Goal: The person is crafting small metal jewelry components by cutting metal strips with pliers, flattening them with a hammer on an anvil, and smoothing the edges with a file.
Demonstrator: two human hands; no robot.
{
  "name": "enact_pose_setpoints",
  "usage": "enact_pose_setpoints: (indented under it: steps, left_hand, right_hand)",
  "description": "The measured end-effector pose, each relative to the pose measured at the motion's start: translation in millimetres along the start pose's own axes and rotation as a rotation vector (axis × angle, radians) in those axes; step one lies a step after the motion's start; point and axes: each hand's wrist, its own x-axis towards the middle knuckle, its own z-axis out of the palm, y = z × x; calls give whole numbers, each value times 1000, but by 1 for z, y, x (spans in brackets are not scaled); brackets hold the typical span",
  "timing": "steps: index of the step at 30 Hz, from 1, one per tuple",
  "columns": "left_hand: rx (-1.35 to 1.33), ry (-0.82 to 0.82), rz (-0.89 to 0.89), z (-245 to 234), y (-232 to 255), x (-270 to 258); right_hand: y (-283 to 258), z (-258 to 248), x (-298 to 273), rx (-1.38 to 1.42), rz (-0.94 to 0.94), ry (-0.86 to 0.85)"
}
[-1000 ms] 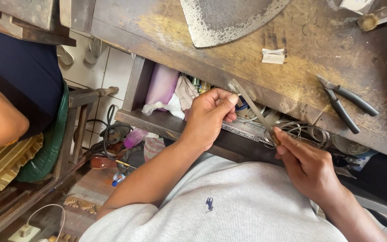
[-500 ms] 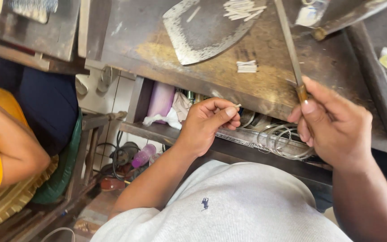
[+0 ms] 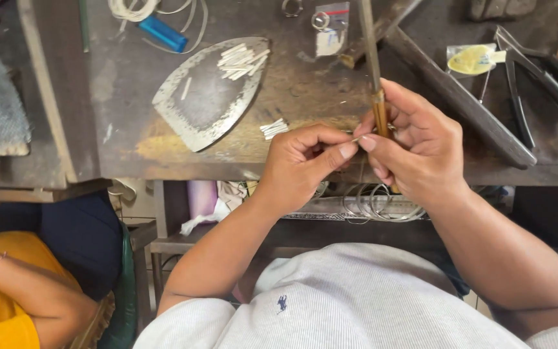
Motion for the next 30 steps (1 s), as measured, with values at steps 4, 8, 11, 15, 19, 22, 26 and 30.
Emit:
enact_pose_setpoints:
  steps: [4,8,11,15,19,22,26,30]
  left_hand:
    - [72,-65,-15,-5,-1,0]
    - [-4,-99,-65,-14,-4,-3]
    - [-165,-65,-72,-15,-11,-5]
    - [-170,13,31,-16,-19,-9]
    - [3,32,140,-18,-12,-5]
    - [83,42,179,-19,-12,-5]
    - [107,52,183,-19,-13,-5]
    - [89,75,159,-18,-13,-6]
  right_hand:
    - [8,-5,1,-70,-34,-79]
    - [17,-4,1,-62,-38,-71]
    - [19,-4,5,-26,21,-39]
    - [23,-3,6,-51,64,-38]
    - [24,-2,8,-75,39,-35]
    - [23,-2,8,-95,43,-24]
    - [23,-2,7,-75,34,-42]
    - [23,-1,7,-110,25,-46]
